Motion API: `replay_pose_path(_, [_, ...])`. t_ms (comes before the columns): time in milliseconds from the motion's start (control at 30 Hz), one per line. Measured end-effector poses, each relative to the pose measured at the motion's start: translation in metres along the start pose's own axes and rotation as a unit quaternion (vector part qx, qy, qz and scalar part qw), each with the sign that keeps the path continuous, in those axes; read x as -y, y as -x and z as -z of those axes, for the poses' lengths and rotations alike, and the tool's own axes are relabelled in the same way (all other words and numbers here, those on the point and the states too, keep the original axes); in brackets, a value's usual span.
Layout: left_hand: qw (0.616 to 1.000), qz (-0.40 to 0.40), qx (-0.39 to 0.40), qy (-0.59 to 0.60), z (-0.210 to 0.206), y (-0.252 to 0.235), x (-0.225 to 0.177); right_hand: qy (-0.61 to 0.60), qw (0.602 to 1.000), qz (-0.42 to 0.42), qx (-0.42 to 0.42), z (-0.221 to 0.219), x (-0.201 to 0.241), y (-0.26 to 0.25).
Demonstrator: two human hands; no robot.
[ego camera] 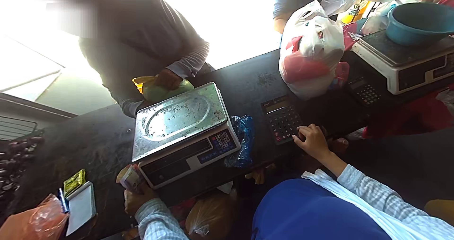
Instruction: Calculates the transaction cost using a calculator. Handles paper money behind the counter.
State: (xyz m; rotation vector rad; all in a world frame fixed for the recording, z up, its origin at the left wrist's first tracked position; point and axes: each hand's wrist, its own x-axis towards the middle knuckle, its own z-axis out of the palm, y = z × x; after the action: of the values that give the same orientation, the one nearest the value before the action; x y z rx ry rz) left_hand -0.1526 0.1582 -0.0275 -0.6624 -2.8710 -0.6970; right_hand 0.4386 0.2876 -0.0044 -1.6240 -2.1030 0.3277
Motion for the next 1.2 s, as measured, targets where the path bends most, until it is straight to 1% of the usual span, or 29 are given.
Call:
replay_pose_path(67, [1.0, -0.013, -0.015, -0.003, -0.007, -0.006, 0.011, -0.023, 0.997, 0.011, -0.071, -0.002, -0.002, -0.001])
replay_pose_path(167, [0.998, -0.04, -0.041, -0.01, -0.022, -0.015, 0.026, -0.056, 0.989, -0.006, -0.138, -0.017, -0.024, -0.004])
replay_pose_path(200, [0.999, -0.037, -0.032, -0.021, -0.025, -0.016, 0.028, -0.057, 0.986, -0.006, -0.154, -0.027, -0.036, -0.003])
replay_pose_path(267, [0.999, 0.004, 0.028, -0.043, -0.018, -0.014, 0.019, -0.036, 0.984, 0.002, -0.173, -0.045, -0.05, 0.0])
replay_pose_path(300, [0.998, -0.028, -0.044, -0.037, -0.03, -0.016, 0.028, -0.024, 0.983, 0.018, -0.181, -0.049, -0.05, 0.0])
replay_pose_path(333, [0.995, -0.044, -0.085, -0.016, -0.034, -0.016, 0.029, -0.015, 0.983, 0.033, -0.182, -0.05, -0.048, -0.001])
replay_pose_path(367, [0.997, -0.039, -0.063, -0.002, -0.022, -0.012, 0.02, -0.011, 0.983, 0.037, -0.181, -0.05, -0.045, -0.003])
replay_pose_path(400, [0.999, -0.027, -0.024, -0.002, -0.009, -0.008, 0.009, -0.013, 0.983, 0.034, -0.18, -0.05, -0.044, -0.003])
replay_pose_path(433, [1.0, -0.027, -0.012, -0.009, -0.006, -0.006, 0.005, -0.019, 0.982, 0.029, -0.183, -0.051, -0.045, -0.003])
replay_pose_path(467, [0.995, -0.064, -0.079, -0.017, -0.022, -0.008, 0.015, -0.023, 0.981, 0.027, -0.189, -0.052, -0.047, -0.003])
replay_pose_path(500, [0.976, -0.102, -0.189, -0.018, -0.051, -0.017, 0.031, -0.023, 0.981, 0.027, -0.19, -0.053, -0.049, -0.003])
replay_pose_path(533, [0.987, -0.081, -0.137, -0.017, -0.045, -0.017, 0.029, -0.02, 0.981, 0.029, -0.19, -0.055, -0.05, -0.003])
replay_pose_path(567, [0.997, -0.047, -0.067, -0.008, -0.031, -0.014, 0.02, -0.017, 0.981, 0.03, -0.19, -0.056, -0.05, -0.003])
replay_pose_path(600, [0.999, -0.028, -0.027, 0.016, -0.017, -0.008, 0.009, -0.016, 0.981, 0.031, -0.19, -0.056, -0.051, -0.003])
replay_pose_path(633, [0.998, -0.024, -0.047, 0.024, -0.018, -0.005, 0.007, -0.014, 0.981, 0.031, -0.191, -0.056, -0.051, -0.003])
replay_pose_path(700, [0.99, -0.055, -0.132, 0.02, -0.035, -0.008, 0.014, -0.011, 0.981, 0.029, -0.192, -0.057, -0.053, -0.003])
replay_pose_path(733, [0.997, -0.049, -0.062, 0.014, -0.02, -0.004, 0.007, -0.01, 0.981, 0.027, -0.191, -0.058, -0.054, -0.003])
replay_pose_path(767, [0.999, -0.043, -0.033, 0.007, -0.017, -0.005, 0.007, -0.01, 0.981, 0.025, -0.19, -0.059, -0.054, -0.003])
replay_pose_path(833, [0.996, -0.037, -0.077, -0.002, -0.04, -0.016, 0.023, -0.014, 0.982, 0.022, -0.185, -0.058, -0.055, -0.003])
replay_pose_path(900, [1.0, -0.022, -0.015, -0.007, -0.027, -0.012, 0.018, -0.013, 0.983, 0.022, -0.184, -0.058, -0.055, -0.003])
replay_pose_path(933, [0.991, -0.052, -0.124, 0.003, -0.043, -0.011, 0.022, -0.012, 0.982, 0.023, -0.185, -0.058, -0.056, -0.002])
replay_pose_path(967, [0.996, -0.054, -0.075, 0.002, -0.031, -0.006, 0.017, -0.011, 0.982, 0.024, -0.186, -0.058, -0.056, -0.002])
replay_pose_path(1000, [0.997, -0.054, -0.057, 0.009, -0.028, -0.006, 0.016, -0.01, 0.983, 0.025, -0.183, -0.057, -0.056, -0.003])
replay_pose_path(1033, [0.997, -0.052, -0.057, 0.017, -0.029, -0.007, 0.016, -0.011, 0.984, 0.026, -0.176, -0.056, -0.055, -0.004])
replay_pose_path(1100, [0.999, -0.026, -0.023, 0.019, -0.014, -0.002, 0.006, -0.016, 0.987, 0.021, -0.157, -0.052, -0.051, -0.006])
replay_pose_path(1133, [0.999, -0.006, -0.026, 0.043, -0.007, 0.003, 0.003, -0.027, 0.989, 0.013, -0.148, -0.049, -0.049, -0.005])
replay_pose_path(1167, [0.994, 0.017, -0.057, 0.091, -0.002, 0.009, 0.003, -0.041, 0.988, 0.003, -0.147, -0.047, -0.047, -0.004])
replay_pose_path(1200, [0.986, 0.052, -0.084, 0.138, 0.012, 0.022, -0.007, -0.064, 0.987, -0.01, -0.148, -0.044, -0.046, -0.002])
